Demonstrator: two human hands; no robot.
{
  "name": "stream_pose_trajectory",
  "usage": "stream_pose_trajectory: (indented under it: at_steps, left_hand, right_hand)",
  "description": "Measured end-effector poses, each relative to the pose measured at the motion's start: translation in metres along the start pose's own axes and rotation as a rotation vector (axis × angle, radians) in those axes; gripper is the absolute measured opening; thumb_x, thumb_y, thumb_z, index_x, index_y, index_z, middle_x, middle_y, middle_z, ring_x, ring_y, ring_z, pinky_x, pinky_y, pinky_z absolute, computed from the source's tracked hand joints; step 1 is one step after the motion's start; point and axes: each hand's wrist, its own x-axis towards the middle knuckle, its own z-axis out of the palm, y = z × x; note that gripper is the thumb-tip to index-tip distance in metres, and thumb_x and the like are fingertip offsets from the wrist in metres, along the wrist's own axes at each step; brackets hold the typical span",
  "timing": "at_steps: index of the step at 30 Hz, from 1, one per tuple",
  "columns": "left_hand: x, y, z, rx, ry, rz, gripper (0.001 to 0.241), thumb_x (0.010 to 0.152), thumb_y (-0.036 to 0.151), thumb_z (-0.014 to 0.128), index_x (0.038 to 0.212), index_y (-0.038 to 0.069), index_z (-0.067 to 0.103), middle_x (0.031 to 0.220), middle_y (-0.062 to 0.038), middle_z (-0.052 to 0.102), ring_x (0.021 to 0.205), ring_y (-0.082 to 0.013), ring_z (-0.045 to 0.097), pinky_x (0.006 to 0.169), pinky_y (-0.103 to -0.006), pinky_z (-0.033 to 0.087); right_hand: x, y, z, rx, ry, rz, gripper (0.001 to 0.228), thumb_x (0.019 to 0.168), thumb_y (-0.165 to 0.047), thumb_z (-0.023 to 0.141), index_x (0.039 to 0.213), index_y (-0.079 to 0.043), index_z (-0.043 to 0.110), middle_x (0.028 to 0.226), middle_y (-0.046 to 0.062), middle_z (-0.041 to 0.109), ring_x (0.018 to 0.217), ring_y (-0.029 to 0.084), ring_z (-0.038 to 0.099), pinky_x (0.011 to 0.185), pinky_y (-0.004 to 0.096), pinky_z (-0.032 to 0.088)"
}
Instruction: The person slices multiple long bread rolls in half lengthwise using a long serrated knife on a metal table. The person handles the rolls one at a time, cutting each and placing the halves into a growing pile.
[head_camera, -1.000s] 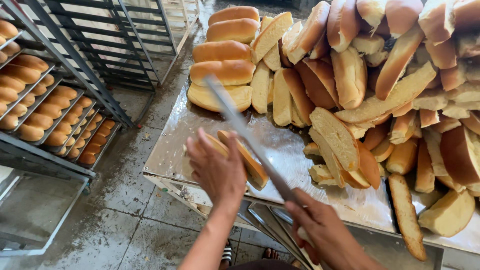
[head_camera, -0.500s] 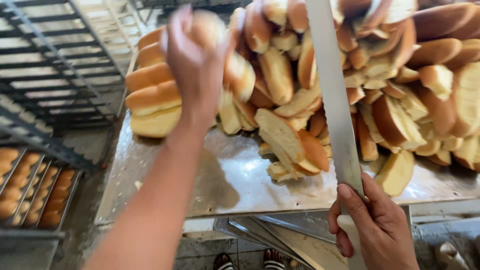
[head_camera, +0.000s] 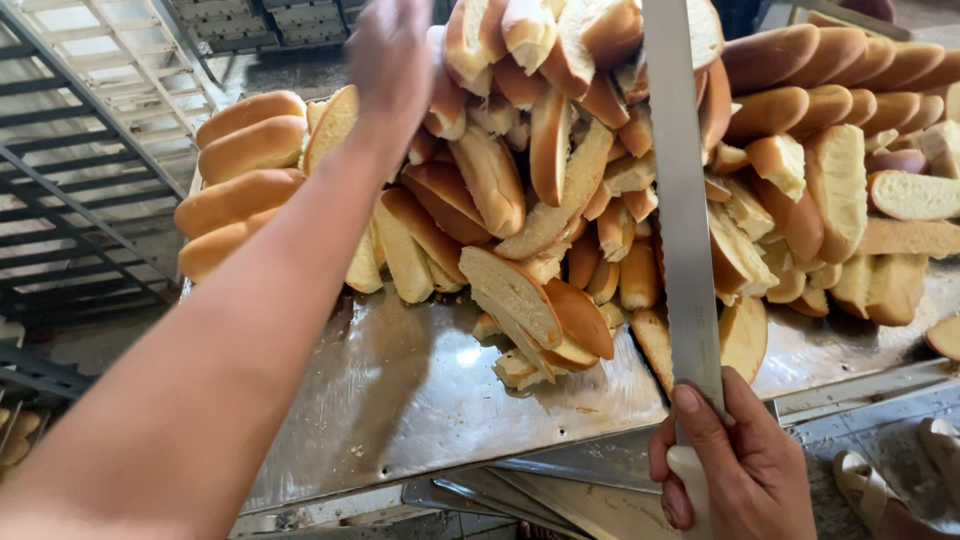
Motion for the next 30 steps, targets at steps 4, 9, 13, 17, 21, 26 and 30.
stream_pose_trajectory:
  at_steps: [4,9,13,17,21,26,30]
  left_hand:
    - [-0.072,-0.072,-0.126,0.755,-0.464,-0.151,0.053,0.096,0.051,0.068,0.134,0.015,0.061,0.134,-0.011,0.057,0.128,-0.0277,0.053,0.104,-0.0515,0.042]
    - [-0.118,-0.085,-0.218,1.089,-0.686,0.018,0.084,0.073,0.06,0.078,0.143,0.018,0.058,0.132,-0.007,0.057,0.125,-0.0278,0.052,0.104,-0.0508,0.043]
    - [-0.099,-0.094,-0.23,0.979,-0.76,-0.046,0.08,0.072,0.061,0.079,0.133,0.013,0.064,0.125,-0.01,0.062,0.118,-0.0268,0.058,0.097,-0.0436,0.053]
    - [-0.044,-0.08,-0.249,0.681,-0.708,-0.279,0.051,0.094,0.052,0.069,0.118,0.007,0.069,0.109,-0.011,0.068,0.097,-0.0267,0.068,0.082,-0.044,0.06]
    - [0.008,-0.021,-0.274,0.235,-0.322,-0.368,0.041,0.1,0.045,0.066,0.121,0.009,0.064,0.111,-0.009,0.067,0.104,-0.0228,0.066,0.089,-0.0395,0.058]
    - [-0.04,0.044,-0.272,0.365,-0.367,-0.018,0.035,0.101,0.036,0.071,0.123,0.01,0.062,0.115,-0.008,0.064,0.11,-0.0243,0.062,0.097,-0.0393,0.054]
    - [-0.117,0.074,-0.259,0.593,-0.493,0.293,0.033,0.101,0.028,0.075,0.125,0.011,0.06,0.117,-0.008,0.061,0.115,-0.0255,0.059,0.103,-0.0392,0.052]
  right_hand:
    - [0.005,-0.002,0.013,-0.018,-0.037,-0.018,0.032,0.102,-0.021,0.054,0.129,-0.007,0.065,0.06,0.015,0.06,0.035,0.016,0.046,0.03,0.032,0.038]
    - [0.005,-0.001,0.035,-0.126,-0.144,0.027,0.027,0.098,-0.022,0.056,0.119,-0.007,0.063,0.055,0.014,0.061,0.031,0.016,0.046,0.03,0.031,0.038]
    - [0.001,0.005,0.052,-0.137,-0.187,0.094,0.023,0.099,-0.022,0.059,0.117,-0.008,0.062,0.053,0.014,0.06,0.029,0.015,0.039,0.03,0.031,0.033]
    - [-0.001,0.01,0.054,-0.225,-0.261,0.079,0.02,0.104,-0.023,0.06,0.109,-0.003,0.062,0.058,0.013,0.057,0.031,0.015,0.042,0.031,0.03,0.034]
    - [0.0,0.015,0.054,-0.162,-0.286,0.072,0.02,0.102,-0.021,0.06,0.11,-0.003,0.061,0.058,0.013,0.056,0.031,0.015,0.041,0.03,0.031,0.034]
    - [0.003,0.014,0.053,-0.083,-0.28,0.022,0.03,0.101,-0.02,0.059,0.128,-0.009,0.063,0.058,0.012,0.059,0.039,0.014,0.047,0.031,0.03,0.036]
    - [0.0,0.015,0.052,-0.1,-0.328,-0.014,0.028,0.101,-0.021,0.059,0.125,-0.006,0.062,0.059,0.011,0.059,0.04,0.013,0.048,0.031,0.029,0.037]
